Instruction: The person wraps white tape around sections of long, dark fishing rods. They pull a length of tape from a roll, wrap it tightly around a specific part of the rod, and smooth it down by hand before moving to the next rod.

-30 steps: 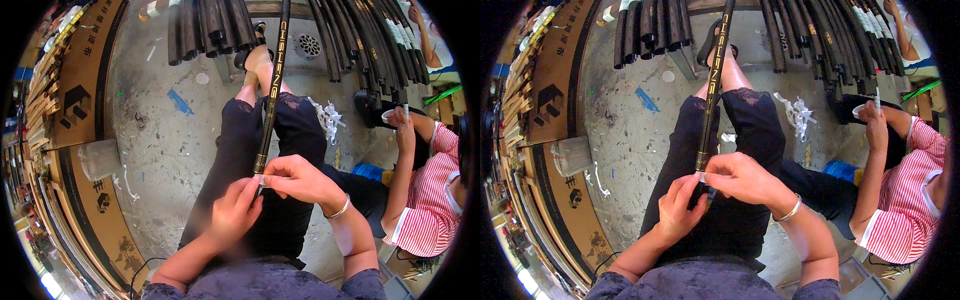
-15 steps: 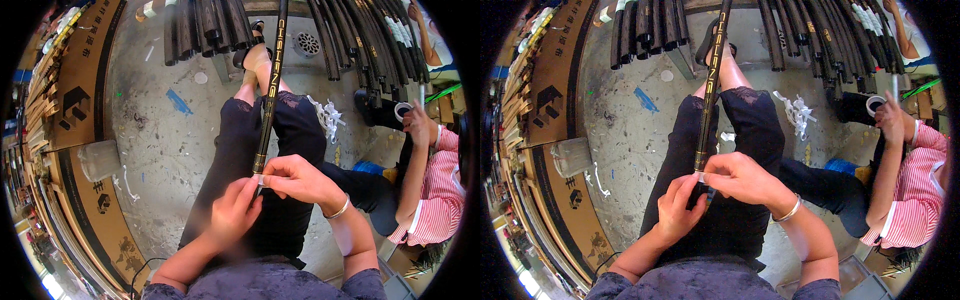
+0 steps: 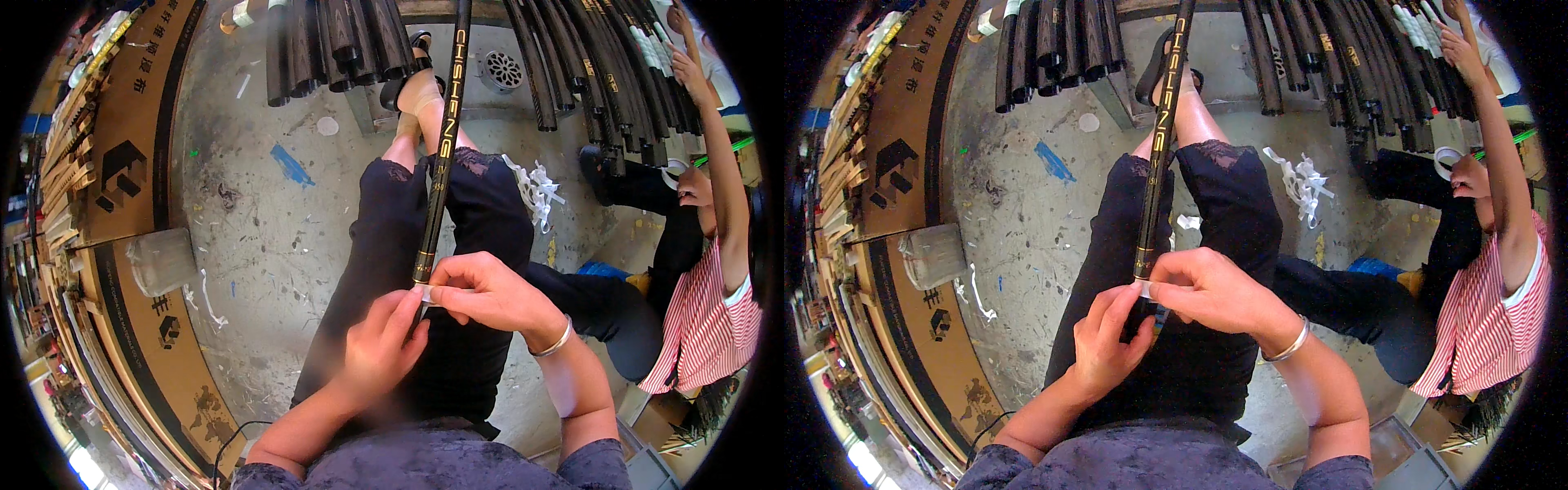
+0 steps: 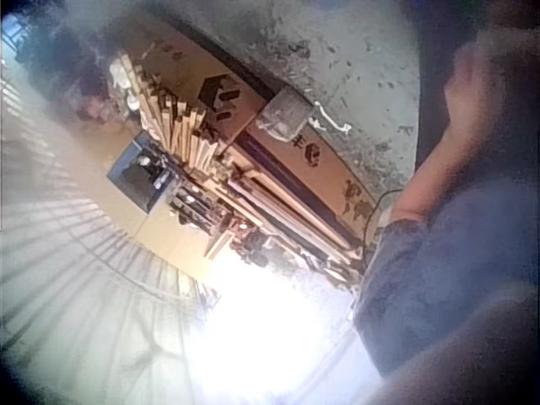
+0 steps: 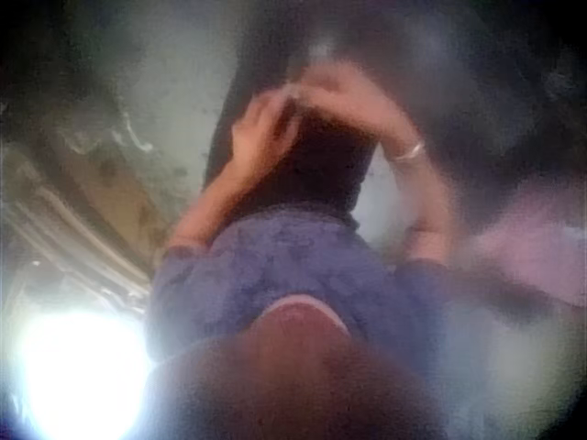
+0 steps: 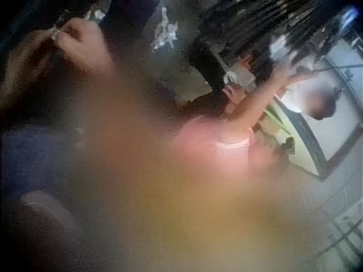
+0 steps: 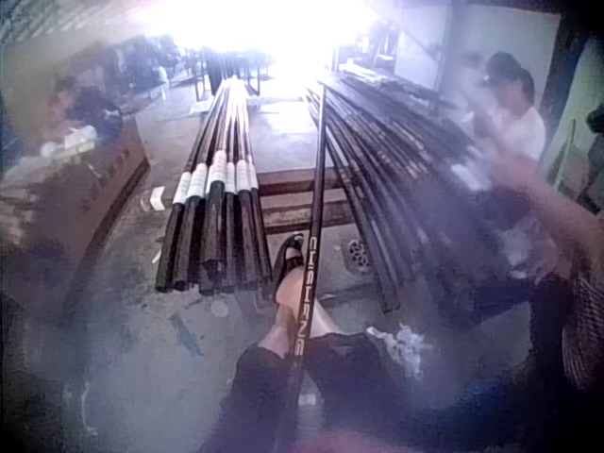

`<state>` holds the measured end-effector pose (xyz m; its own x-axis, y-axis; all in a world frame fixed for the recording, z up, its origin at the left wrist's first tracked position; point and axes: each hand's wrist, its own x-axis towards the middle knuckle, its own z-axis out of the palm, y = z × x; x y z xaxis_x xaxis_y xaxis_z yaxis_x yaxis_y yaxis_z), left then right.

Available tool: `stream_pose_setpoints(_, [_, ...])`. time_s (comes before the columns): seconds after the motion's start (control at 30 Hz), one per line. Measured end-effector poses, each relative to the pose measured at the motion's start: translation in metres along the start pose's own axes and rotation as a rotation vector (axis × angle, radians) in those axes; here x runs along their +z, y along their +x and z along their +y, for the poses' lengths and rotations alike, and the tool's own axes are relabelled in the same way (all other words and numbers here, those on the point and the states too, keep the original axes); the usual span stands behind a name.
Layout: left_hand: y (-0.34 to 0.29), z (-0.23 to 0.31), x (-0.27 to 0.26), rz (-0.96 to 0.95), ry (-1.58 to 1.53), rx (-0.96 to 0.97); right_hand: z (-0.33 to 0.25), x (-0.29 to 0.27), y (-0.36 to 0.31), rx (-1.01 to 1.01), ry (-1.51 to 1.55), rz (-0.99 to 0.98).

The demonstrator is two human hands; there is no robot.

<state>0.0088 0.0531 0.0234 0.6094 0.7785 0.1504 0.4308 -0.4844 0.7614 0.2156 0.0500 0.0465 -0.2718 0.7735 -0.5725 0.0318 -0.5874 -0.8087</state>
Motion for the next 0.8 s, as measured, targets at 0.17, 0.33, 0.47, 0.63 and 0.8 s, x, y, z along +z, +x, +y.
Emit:
stream_pose_setpoints(0.17, [0.0004,-0.001,-0.0005,0.005,-0.008,0.005,-0.0011,-0.0007,0.0008,-0.002,0.009,-0.013])
stream_pose_setpoints(0.33, [0.0012,-0.0005,0.0,0.01,-0.014,-0.014,0.0003,-0.0007,0.0007,0.0,0.022,-0.007])
stream_pose_setpoints(0.47, [0.0013,-0.0008,-0.0001,0.018,-0.025,-0.032,0.0004,0.0,-0.0001,0.006,0.034,-0.007])
stream_pose_setpoints(0.63, [0.0003,-0.0009,-0.001,0.037,-0.089,-0.061,-0.0006,-0.0002,-0.0016,-0.001,0.005,-0.003])
stream_pose_setpoints(0.8, [-0.0008,-0.0054,-0.0002,0.068,-0.106,-0.052,-0.0004,0.0014,-0.0016,-0.042,-0.044,0.014])
